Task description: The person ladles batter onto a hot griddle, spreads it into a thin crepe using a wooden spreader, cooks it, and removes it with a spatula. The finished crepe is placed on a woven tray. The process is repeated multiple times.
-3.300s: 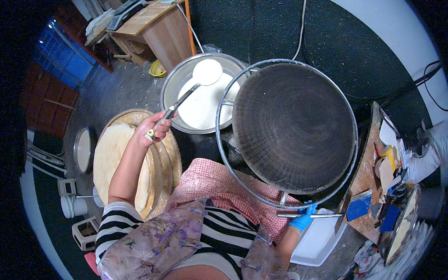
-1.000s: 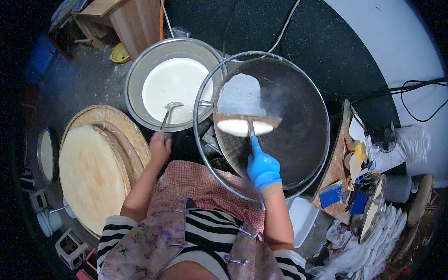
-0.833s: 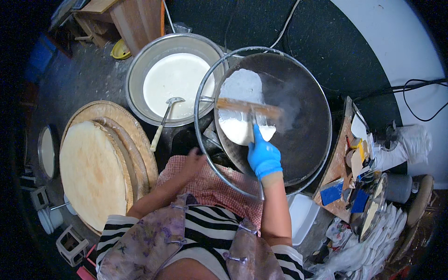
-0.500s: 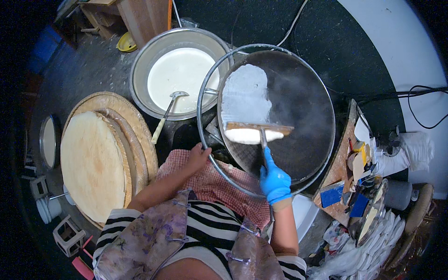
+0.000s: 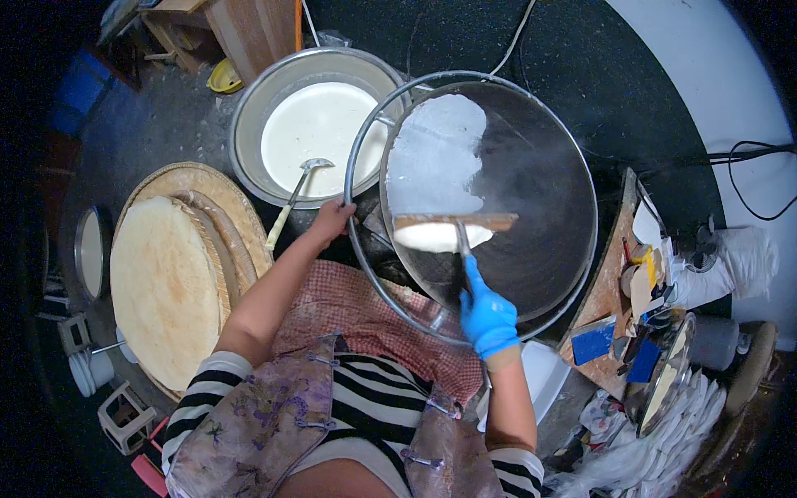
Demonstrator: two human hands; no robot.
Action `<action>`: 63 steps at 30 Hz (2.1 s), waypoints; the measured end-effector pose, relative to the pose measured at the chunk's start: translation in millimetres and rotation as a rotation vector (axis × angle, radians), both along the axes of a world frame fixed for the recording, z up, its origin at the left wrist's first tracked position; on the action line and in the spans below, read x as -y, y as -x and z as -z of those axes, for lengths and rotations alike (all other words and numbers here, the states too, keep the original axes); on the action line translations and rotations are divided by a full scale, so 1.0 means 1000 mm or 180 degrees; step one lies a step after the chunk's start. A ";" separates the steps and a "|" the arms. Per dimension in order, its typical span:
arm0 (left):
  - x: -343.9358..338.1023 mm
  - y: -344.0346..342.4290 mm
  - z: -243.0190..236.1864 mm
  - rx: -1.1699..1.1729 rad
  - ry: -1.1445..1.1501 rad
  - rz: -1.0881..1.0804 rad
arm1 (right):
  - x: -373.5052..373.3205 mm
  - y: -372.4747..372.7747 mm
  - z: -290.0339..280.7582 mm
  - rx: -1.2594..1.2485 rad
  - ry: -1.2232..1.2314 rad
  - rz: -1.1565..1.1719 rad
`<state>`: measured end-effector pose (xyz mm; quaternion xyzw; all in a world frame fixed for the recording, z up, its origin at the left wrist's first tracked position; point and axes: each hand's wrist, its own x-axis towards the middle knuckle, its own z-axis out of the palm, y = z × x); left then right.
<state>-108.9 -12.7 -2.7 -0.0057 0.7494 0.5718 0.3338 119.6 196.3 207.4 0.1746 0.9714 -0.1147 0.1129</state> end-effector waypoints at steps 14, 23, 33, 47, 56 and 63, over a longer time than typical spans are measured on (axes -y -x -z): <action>0.017 -0.004 0.017 -0.0192 -0.0138 -0.0396 | 0.011 0.010 0.000 -0.0007 0.0007 0.0025; 0.004 -0.157 -0.013 0.1100 -0.1008 -0.0441 | 0.013 0.044 0.021 -0.0232 0.0126 0.0083; 0.014 -0.055 0.000 0.0597 -0.0318 0.0110 | 0.000 0.000 -0.015 0.0118 0.0256 0.0339; 0.027 -0.127 -0.031 0.0439 -0.0948 -0.0004 | -0.007 -0.002 -0.010 -0.0039 0.0322 0.0213; 0.010 -0.087 -0.002 0.0089 -0.0270 -0.0087 | 0.009 0.007 0.001 0.0018 0.0084 0.0016; 0.010 -0.006 -0.009 0.0116 -0.0023 0.0233 | -0.003 0.034 0.005 -0.0210 0.0233 0.0136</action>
